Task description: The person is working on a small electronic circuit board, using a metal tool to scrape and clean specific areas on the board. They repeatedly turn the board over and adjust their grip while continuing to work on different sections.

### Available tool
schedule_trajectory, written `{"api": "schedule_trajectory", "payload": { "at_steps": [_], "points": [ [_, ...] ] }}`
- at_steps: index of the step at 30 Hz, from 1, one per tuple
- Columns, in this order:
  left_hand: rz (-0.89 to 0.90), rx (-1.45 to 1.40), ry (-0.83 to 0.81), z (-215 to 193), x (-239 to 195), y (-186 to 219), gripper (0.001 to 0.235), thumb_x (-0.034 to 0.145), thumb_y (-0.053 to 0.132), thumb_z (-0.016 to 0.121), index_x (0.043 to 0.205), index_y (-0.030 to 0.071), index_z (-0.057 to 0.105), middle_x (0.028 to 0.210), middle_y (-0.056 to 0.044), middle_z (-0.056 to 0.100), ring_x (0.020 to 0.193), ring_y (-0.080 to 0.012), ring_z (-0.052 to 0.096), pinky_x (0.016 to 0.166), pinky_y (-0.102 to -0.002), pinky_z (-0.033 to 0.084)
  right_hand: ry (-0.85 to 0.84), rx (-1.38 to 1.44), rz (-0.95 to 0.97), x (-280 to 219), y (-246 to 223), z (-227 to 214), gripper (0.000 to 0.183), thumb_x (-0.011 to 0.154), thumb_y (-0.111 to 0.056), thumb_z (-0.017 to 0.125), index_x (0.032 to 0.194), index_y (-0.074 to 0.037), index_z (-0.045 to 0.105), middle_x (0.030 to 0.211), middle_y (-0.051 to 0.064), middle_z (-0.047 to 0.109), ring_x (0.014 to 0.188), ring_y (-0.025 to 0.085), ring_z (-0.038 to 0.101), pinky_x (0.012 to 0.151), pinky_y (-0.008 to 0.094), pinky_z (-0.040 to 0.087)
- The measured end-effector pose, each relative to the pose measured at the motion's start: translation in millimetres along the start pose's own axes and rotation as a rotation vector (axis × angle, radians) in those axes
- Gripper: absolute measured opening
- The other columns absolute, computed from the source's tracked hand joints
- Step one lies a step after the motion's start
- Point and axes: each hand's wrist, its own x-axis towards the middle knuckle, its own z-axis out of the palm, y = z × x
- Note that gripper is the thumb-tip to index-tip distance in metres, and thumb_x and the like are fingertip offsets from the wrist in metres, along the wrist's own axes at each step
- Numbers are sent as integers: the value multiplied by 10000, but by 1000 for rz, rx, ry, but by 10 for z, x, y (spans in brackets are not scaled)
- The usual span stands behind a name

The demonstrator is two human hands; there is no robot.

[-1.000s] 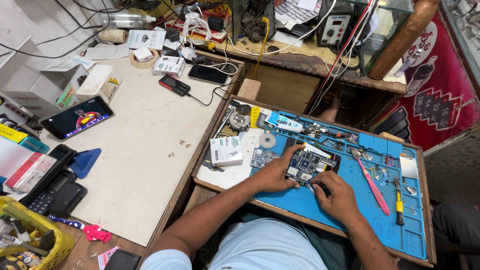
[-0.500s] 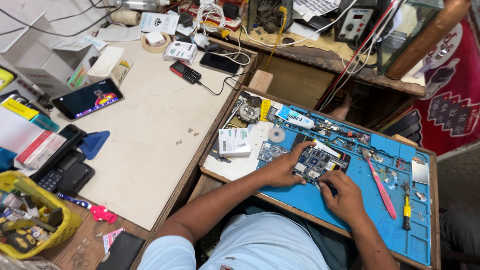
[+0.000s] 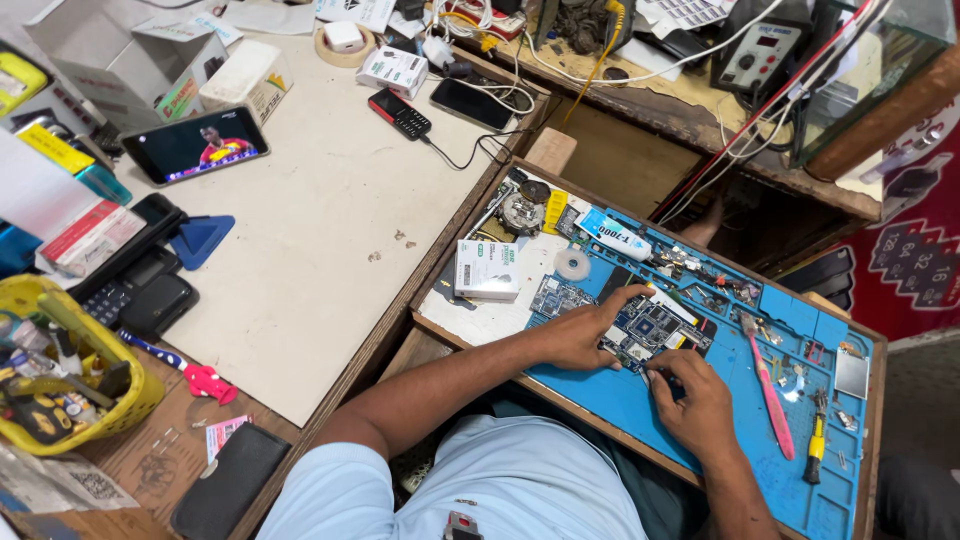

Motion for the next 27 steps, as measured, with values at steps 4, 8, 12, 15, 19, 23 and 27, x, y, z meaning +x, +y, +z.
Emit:
{"api": "schedule_trajectory", "payload": {
  "at_steps": [4,8,12,15,19,23,27],
  "points": [
    [51,-44,42,37,38,-60,1170,734,76,843,1606,191,72,1058,-211,739,925,-368,755,778,-458,596,17,21,-26,-9,43,-5,132,846,-74,743,977,-65,733,1016,77,725,834,227,711,721,331,585],
    [114,-86,50,76,2,-161,1179,734,67,853,1603,196,67,1045,-210,749,927,-361,768,779,-446,596,14,23,-76,-42,70,29,106,898,-80,737,1002,-62,726,1014,94,719,872,228,711,779,327,576],
    [148,-190,17,86,43,-233,1179,720,21,824,1598,208,61,1188,-201,725,971,-330,793,803,-410,631,13,-3,-109,-72,145,33,99,946,-100,755,1038,-73,733,987,90,714,797,199,685,742,293,546],
    [195,-244,6,84,37,-262,1203,703,1,834,1590,208,48,1266,-206,698,1058,-327,780,867,-403,636,8,-26,-90,-83,172,62,76,963,-105,767,1020,-65,736,988,88,707,773,186,680,735,286,541],
    [194,-226,16,119,61,-297,1224,700,-2,842,1594,208,33,1277,-201,701,1103,-328,764,925,-403,630,0,-22,-86,-100,201,62,62,996,-104,775,1021,-60,740,989,77,706,780,167,674,732,265,537],
    [243,-190,47,156,92,-333,1253,674,9,856,1579,204,11,1329,-228,638,1122,-340,740,938,-407,628,-10,-6,-62,-109,189,61,58,997,-97,772,1017,-53,738,1004,76,712,756,153,662,710,252,528],
    [179,-194,23,160,91,-319,1227,693,32,829,1583,202,2,1284,-213,678,1063,-332,767,908,-401,648,-4,7,-59,-99,125,47,64,974,-93,766,1012,-50,735,1018,89,712,768,160,669,711,257,531]
  ]
}}
